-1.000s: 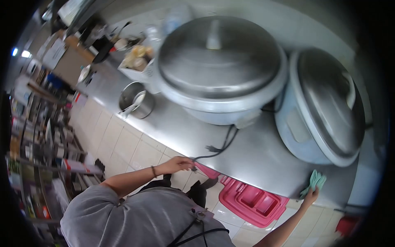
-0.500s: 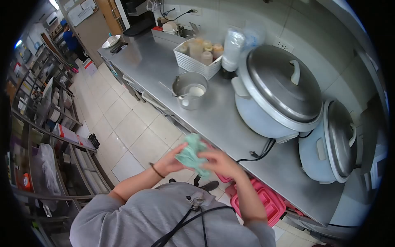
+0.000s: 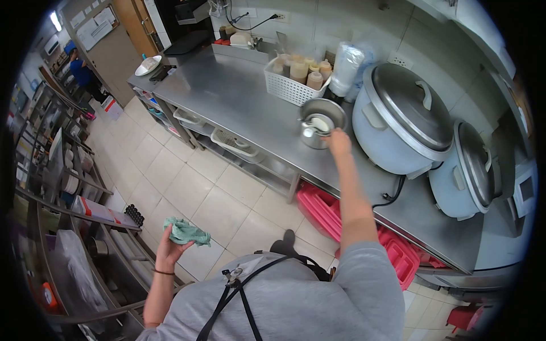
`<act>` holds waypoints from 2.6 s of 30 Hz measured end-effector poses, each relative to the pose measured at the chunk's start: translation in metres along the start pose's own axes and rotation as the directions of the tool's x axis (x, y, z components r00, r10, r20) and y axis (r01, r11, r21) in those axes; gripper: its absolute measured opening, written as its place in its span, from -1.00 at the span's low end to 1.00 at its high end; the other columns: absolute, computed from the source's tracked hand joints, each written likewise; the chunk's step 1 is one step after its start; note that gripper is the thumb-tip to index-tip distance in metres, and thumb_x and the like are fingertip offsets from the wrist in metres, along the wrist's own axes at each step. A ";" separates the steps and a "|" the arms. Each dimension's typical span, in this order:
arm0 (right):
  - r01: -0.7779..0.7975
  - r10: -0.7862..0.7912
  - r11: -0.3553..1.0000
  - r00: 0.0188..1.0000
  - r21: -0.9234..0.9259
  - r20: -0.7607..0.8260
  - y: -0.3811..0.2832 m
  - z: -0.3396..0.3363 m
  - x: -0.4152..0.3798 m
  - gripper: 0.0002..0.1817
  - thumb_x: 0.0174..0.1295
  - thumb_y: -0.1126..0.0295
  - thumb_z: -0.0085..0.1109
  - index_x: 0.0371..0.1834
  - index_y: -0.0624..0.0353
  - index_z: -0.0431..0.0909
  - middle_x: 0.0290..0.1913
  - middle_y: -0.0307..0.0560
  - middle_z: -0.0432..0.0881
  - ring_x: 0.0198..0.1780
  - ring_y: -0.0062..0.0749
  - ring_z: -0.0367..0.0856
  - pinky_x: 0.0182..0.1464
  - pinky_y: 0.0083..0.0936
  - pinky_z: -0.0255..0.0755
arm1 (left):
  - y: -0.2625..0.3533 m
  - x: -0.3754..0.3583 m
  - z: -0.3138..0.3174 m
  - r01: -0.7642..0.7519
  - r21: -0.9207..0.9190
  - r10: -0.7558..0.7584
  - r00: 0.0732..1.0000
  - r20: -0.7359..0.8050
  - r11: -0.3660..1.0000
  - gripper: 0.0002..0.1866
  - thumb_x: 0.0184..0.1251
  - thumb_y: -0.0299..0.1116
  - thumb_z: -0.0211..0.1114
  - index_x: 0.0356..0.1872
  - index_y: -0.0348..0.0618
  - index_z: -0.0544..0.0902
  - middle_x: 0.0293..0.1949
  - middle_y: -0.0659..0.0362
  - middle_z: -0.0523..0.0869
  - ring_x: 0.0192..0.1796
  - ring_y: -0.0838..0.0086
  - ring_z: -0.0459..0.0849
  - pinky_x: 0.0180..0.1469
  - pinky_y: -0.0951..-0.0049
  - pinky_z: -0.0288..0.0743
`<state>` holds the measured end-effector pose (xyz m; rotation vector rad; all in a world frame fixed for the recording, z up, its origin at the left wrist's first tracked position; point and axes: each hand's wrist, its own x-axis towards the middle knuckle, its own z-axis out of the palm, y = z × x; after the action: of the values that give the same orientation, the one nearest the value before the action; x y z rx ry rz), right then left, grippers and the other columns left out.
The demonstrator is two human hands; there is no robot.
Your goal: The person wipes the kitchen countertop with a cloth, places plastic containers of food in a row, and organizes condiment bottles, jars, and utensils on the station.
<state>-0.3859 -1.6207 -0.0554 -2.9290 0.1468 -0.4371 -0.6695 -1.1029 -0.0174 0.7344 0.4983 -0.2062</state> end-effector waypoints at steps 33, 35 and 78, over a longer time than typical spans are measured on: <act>-0.254 -0.078 0.076 0.963 0.964 0.259 -0.247 -0.034 0.187 -0.77 0.27 0.31 0.01 -0.32 0.27 0.54 -0.48 -0.32 0.55 -0.42 -0.71 0.45 -0.37 -0.64 0.34 | 0.220 0.436 0.258 -0.104 0.223 -0.060 0.778 0.625 0.969 -0.59 0.25 -0.38 0.14 0.12 -0.23 0.38 0.02 0.03 0.52 0.06 0.32 0.54 0.02 0.33 0.51; -0.063 -0.090 0.530 0.988 0.846 0.130 -0.255 -0.035 0.201 -0.80 0.25 0.34 0.03 -0.31 0.28 0.53 -0.48 -0.29 0.55 -0.43 -0.68 0.43 -0.36 -0.62 0.34 | 0.222 0.468 0.266 -0.284 0.606 -0.199 0.770 0.606 0.743 -0.54 0.21 -0.35 0.19 0.14 -0.22 0.38 0.07 0.05 0.49 0.10 0.32 0.50 0.07 0.34 0.44; -0.016 0.857 -0.023 0.514 1.000 0.028 -0.186 -0.027 -0.081 -0.71 0.30 0.16 -0.02 -0.38 0.16 0.51 -0.57 -0.32 0.49 -0.57 -0.74 0.35 -0.52 -0.76 0.20 | 0.137 0.329 0.350 -0.352 0.555 -0.496 0.251 0.831 0.754 -0.80 0.16 -0.52 0.23 -0.17 -0.26 0.51 -0.30 0.20 0.63 -0.28 0.55 0.62 -0.23 0.56 0.51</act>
<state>-0.4579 -1.4326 -0.0174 -1.0673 0.7142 -0.9421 -0.2109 -1.2449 0.1196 1.1125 -0.8912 -0.9429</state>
